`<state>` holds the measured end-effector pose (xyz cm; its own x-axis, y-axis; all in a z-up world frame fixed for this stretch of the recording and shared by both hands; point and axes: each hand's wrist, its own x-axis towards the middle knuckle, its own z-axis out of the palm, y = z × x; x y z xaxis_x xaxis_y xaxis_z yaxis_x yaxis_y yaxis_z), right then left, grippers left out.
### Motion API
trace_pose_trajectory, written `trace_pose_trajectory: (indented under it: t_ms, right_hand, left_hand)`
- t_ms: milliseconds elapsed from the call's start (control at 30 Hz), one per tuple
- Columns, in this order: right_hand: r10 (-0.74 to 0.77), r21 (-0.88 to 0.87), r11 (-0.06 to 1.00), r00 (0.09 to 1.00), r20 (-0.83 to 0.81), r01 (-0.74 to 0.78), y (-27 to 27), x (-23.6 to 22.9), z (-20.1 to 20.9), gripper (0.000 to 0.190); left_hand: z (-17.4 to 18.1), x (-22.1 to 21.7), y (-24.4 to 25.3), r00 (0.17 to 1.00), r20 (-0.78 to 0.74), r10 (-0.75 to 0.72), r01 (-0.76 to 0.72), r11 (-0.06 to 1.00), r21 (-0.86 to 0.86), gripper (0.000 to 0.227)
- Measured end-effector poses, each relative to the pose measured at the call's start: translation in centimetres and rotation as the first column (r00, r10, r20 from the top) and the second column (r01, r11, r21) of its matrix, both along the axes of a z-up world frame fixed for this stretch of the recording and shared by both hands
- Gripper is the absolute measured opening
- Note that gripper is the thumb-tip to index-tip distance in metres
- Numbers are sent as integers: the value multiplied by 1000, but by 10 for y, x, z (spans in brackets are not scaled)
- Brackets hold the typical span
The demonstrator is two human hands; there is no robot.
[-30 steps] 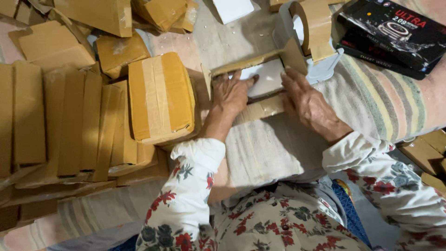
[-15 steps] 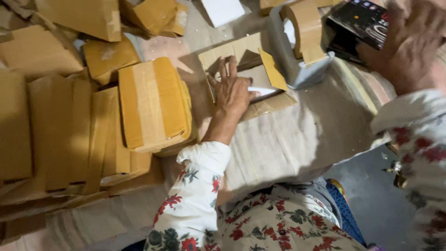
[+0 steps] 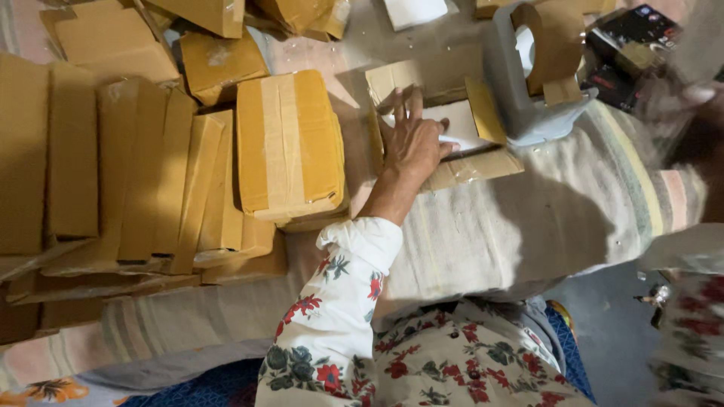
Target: The person opens a cardboard box, places a white foam insert and a smartwatch box inside, then closes and seals the box with packing tape using a tape dispenser. The sealed box is set aside with other finished packages.
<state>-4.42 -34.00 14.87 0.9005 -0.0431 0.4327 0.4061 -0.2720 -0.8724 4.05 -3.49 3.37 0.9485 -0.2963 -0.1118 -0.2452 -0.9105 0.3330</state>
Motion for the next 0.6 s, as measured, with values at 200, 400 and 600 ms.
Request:
trace_pose_trajectory:
  t_ms: [200,400,600]
  right_hand:
    - [517,464,801,827,-220,-377,153,34,-17,78]
    - [473,145,881,840,-266,-450,188,93,-43,110]
    - [468,-425,772,875,-122,-472,149,111,-33,132]
  left_hand:
    - [-5,-10,-1,993,116,35,-42,998,55,46]
    - [-67,-2,-1,962,272,-23,45,996,-74,44]
    - [-123,34,7,661,750,13,62,995,-72,38]
